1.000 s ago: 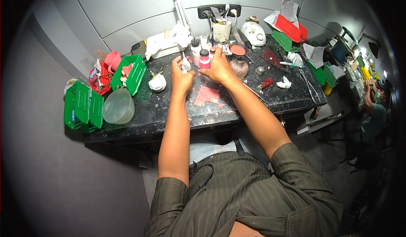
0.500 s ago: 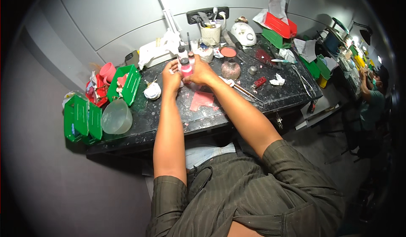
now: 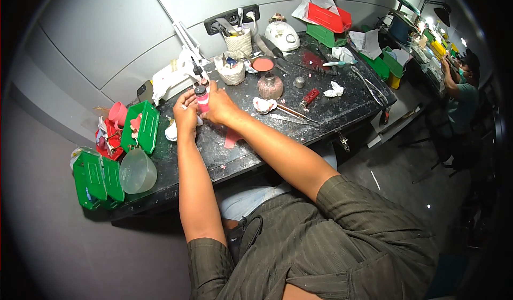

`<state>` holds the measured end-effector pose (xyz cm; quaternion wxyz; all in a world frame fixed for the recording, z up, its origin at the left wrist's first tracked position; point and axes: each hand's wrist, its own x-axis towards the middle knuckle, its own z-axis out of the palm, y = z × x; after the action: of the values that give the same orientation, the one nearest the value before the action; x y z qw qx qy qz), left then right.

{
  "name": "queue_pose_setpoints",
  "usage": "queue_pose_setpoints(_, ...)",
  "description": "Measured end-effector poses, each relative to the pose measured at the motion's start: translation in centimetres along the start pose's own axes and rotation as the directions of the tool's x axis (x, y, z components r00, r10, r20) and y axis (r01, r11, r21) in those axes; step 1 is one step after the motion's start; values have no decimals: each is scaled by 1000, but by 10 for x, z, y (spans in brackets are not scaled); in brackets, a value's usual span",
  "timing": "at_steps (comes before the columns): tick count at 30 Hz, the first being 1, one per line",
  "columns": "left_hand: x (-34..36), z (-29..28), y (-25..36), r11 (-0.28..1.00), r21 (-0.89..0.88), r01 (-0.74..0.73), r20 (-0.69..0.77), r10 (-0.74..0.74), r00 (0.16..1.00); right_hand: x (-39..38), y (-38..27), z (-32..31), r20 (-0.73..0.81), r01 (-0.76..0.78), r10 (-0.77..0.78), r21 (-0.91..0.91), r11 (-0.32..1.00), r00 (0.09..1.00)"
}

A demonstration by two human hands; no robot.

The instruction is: The person applies liquid and wax to a dental model, walks across the room holding the model, returns to the workbench, and shapes wax on the dental cast using a carving tool.

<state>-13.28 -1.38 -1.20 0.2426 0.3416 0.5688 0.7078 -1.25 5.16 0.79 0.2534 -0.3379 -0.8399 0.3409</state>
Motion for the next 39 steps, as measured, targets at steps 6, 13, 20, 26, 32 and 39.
queue_pose_setpoints(6,-12,-11,7,997,75,-15,-49,18,999,-56,2,-94,-58,102,-106,-60,993,993)
queue_pose_setpoints(13,-9,-16,9,995,47,-94,-66,97,993,-107,46,-161,95,132,-113,-222,966,989)
queue_pose_setpoints(20,-5,-13,6,995,-17,-101,-55,100,993,-124,73,-145,98,253,-237,-213,944,967)
queue_pose_setpoints(26,-8,-12,9,996,-50,-79,-83,75,994,-122,73,-130,7,231,-234,-192,954,972)
queue_pose_setpoints(32,-11,-4,16,992,-120,-36,-18,34,999,-122,72,-123,-8,199,-211,-298,934,977)
queue_pose_setpoints(39,-16,0,17,996,-88,-11,-22,9,1000,-122,59,-120,-23,171,-187,-311,935,982)
